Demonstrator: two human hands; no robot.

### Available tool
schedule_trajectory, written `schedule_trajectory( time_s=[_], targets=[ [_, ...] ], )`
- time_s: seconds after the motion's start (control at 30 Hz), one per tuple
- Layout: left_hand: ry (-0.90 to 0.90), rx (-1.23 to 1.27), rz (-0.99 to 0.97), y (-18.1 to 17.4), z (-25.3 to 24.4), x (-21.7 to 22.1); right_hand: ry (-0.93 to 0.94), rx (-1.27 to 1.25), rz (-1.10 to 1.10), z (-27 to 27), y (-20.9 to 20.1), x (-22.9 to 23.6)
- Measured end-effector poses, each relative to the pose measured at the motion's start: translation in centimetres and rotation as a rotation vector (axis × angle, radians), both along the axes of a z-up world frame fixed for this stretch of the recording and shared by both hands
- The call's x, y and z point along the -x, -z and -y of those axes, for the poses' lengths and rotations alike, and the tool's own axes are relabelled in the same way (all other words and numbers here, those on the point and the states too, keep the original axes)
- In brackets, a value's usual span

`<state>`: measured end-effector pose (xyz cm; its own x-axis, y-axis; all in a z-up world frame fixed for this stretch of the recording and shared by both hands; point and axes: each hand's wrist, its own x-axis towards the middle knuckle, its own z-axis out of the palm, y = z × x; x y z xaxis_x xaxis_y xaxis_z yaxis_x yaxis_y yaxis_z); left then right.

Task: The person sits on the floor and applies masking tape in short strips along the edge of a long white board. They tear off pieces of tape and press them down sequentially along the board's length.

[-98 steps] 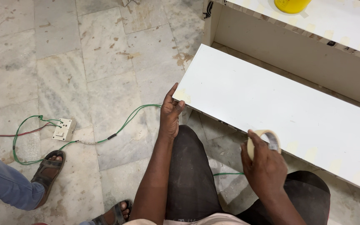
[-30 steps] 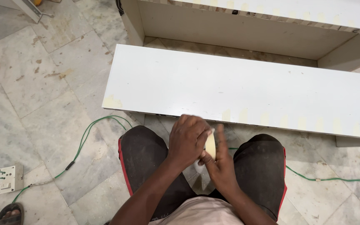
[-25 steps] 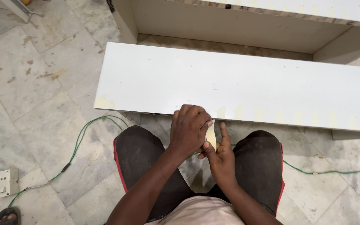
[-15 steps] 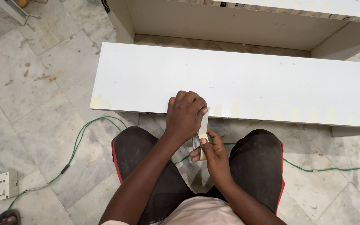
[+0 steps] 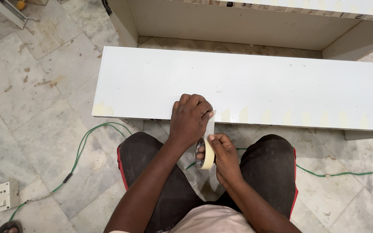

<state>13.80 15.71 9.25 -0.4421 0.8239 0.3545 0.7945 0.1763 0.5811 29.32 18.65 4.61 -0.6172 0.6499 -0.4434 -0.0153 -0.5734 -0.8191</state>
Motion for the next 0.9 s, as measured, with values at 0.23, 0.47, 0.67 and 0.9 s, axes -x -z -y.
schedule_trajectory(
  time_s=[0.23,0.47,0.67,0.9],
  targets=[
    [-0.002,-0.008,0.029,0.1,0.2,0.3,-0.036,-0.047,-0.027,0.0,0.1,0.6],
    [0.004,-0.035,0.041,0.4,0.1,0.3,-0.033,-0.077,-0.021,-0.2,0.6,0.6],
    [0.006,-0.025,0.065,0.3,0.2,0.6,-0.033,-0.066,-0.028,0.0,0.5,0.8],
    [0.009,-0.024,0.138,0.0,0.4,1.1,-0.046,-0.055,-0.051,0.2,0.4,1.3]
  ],
)
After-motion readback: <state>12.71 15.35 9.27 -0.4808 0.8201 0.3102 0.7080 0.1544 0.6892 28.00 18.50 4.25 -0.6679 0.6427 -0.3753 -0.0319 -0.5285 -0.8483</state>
